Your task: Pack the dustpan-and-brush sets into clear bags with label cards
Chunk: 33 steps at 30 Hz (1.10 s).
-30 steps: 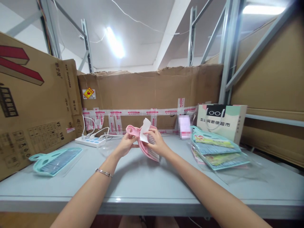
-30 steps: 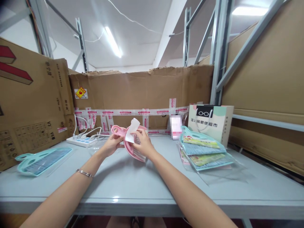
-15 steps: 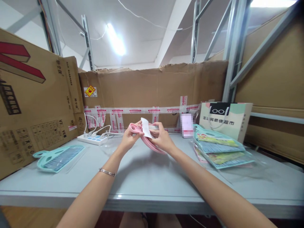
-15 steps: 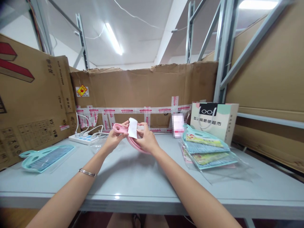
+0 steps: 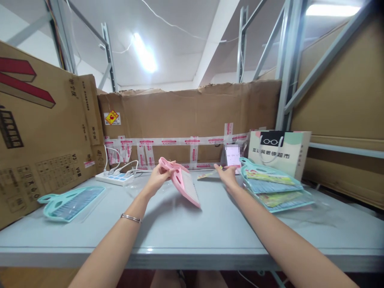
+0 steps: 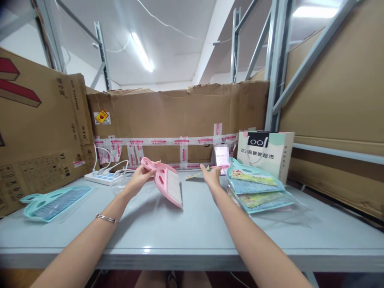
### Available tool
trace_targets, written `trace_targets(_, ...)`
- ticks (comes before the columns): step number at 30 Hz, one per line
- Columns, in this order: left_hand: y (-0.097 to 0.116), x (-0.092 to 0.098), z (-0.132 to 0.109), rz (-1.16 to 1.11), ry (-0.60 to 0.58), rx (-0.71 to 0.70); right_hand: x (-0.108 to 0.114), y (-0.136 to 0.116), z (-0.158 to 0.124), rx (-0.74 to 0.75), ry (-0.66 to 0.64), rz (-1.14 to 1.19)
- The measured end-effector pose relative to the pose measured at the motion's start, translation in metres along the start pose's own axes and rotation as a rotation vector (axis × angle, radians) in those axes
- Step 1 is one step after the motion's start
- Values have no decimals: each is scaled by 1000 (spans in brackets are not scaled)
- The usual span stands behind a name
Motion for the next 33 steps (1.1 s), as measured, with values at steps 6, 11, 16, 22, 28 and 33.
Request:
trace_targets(6, 5, -16, -6, -33, -170, -32, -90, -84, -64, 532, -636, -76)
trace_targets(11, 13, -24, -10, 9, -249, -69, -115, -86, -86, 462, -864, -80)
trace_targets(16, 18, -21, -7, 32, -203, -93, -106, -93, -75, 475, -789, -114)
trace_targets(22, 20, -21, -7, 122, -173, -82, -105, -88, -74, 409, -769, -135)
trace_targets(28, 29, -24, -14, 172, -220, -125, -105, -94, -85, 374, -825, -101)
trace_targets(33, 33, -33, -21, 229, -218, -165, -110, -90, -98, 301, -921, -109)
Point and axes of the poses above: each hand's wrist, its own z-axis towards the middle knuckle, its own x-axis out of the back of the hand, y = z × x, the point moved 10 cm from there along z, towards the middle knuckle, and after that the axes turned 12 degrees about x, right-handed, at the moved point
